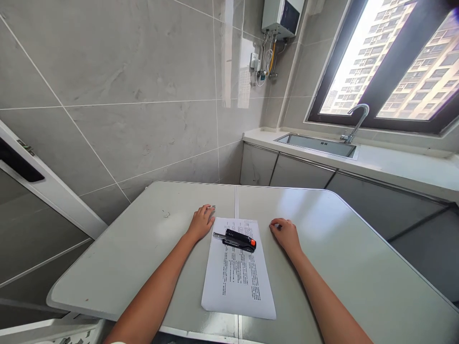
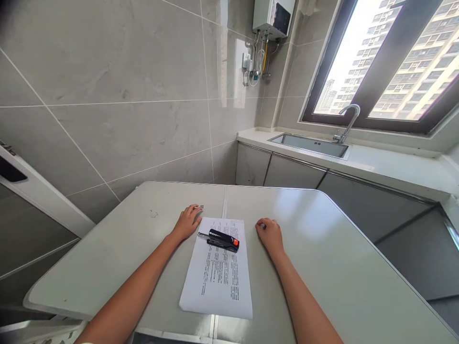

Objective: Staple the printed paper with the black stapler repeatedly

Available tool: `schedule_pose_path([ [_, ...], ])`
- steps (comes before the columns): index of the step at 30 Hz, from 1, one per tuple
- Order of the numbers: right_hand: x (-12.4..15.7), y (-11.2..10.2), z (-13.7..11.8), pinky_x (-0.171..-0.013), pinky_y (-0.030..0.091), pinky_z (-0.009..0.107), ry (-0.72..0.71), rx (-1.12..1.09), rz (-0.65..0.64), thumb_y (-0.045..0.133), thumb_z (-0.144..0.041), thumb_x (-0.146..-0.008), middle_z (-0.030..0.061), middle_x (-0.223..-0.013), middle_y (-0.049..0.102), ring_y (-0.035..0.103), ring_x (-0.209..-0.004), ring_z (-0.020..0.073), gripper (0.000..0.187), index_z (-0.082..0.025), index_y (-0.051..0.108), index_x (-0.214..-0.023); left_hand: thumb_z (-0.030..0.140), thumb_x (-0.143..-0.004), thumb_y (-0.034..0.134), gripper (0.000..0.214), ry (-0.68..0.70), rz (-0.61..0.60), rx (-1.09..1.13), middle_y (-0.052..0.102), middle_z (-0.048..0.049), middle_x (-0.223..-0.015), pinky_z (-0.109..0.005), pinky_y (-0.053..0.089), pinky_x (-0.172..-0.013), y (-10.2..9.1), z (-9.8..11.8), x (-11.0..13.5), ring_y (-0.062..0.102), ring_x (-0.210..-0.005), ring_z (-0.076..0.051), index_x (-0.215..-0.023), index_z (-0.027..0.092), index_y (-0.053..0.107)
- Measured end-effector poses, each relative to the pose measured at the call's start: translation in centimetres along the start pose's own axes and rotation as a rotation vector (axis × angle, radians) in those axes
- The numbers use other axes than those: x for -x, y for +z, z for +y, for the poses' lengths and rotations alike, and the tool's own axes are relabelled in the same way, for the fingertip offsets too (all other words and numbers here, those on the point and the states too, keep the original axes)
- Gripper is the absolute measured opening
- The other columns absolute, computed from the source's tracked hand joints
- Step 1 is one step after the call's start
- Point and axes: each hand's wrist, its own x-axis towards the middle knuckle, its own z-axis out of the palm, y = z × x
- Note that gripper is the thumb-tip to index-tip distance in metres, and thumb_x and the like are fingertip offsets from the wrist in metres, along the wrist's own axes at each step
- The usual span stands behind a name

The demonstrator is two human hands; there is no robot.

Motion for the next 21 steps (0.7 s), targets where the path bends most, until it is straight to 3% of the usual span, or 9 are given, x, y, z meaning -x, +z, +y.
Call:
schedule_pose_path([
  [5,-0.2,0.6,-0.5,-0.094,0.046,0.043,-0.029,0.104,-0.041,0.046,-0.031,-0.093,0.0063,-0.13,0.069,0.056,-0.111,0.0299,0.037,-0.022,0.073,-0.116,0.043,-0.107,0.033,0.055,0.045,-0.162,-0.045,0.035,-0.0062,-0.167,-0.052,0.027,-0.123,0.8,-0.5,0.0,0.028,-0.155,-0.029,-0.159,0.027,0.037],
  [9,-0.2,0.9,-0.7,-0.098,0.044,0.048,-0.022,0.157,-0.057,0.043,-0.026,-0.095,0.0066,-0.149,0.057,0.049,-0.126,0.0325,0.049,-0.022,0.059,-0.141,0.031,-0.106,0.034,0.049,0.032,-0.143,-0.034,0.046,-0.0059,-0.16,-0.051,0.029,-0.123,0.8,-0.6,-0.1,0.038,-0.15,-0.027,-0.152,0.027,0.048],
  [11,-0.2,0.8,-0.7,-0.099,0.045,0.046,-0.032,0.12,-0.013,0.041,-0.021,-0.094,0.0087,-0.146,0.059,0.05,-0.125,0.0305,0.049,-0.021,0.059,-0.139,0.019,-0.103,0.036,0.046,0.038,-0.088,-0.006,0.055,-0.008,-0.15,-0.044,0.038,-0.118,0.7,-0.6,-0.1,0.049,-0.139,-0.024,-0.144,0.024,0.057],
  [16,-0.3,0.5,-0.6,-0.09,0.047,0.042,-0.051,0.043,0.033,0.041,-0.015,-0.09,0.0091,-0.109,0.07,0.056,-0.1,0.0268,0.034,-0.02,0.071,-0.104,0.008,-0.097,0.042,0.038,0.036,-0.007,0.07,0.068,-0.0095,-0.114,-0.036,0.054,-0.093,0.2,-0.5,-0.1,0.062,-0.11,-0.023,-0.118,0.022,0.071],
  [21,-0.2,0.7,-0.9,-0.087,0.046,0.042,-0.115,0.111,-0.016,0.041,-0.012,-0.092,0.0067,-0.125,0.069,0.056,-0.108,0.0277,0.038,-0.024,0.069,-0.115,0.01,-0.096,0.046,0.032,0.006,0.038,0.201,0.068,-0.0069,-0.098,-0.035,0.055,-0.083,-0.6,0.1,0.0,0.064,-0.094,-0.022,-0.101,0.024,0.076],
])
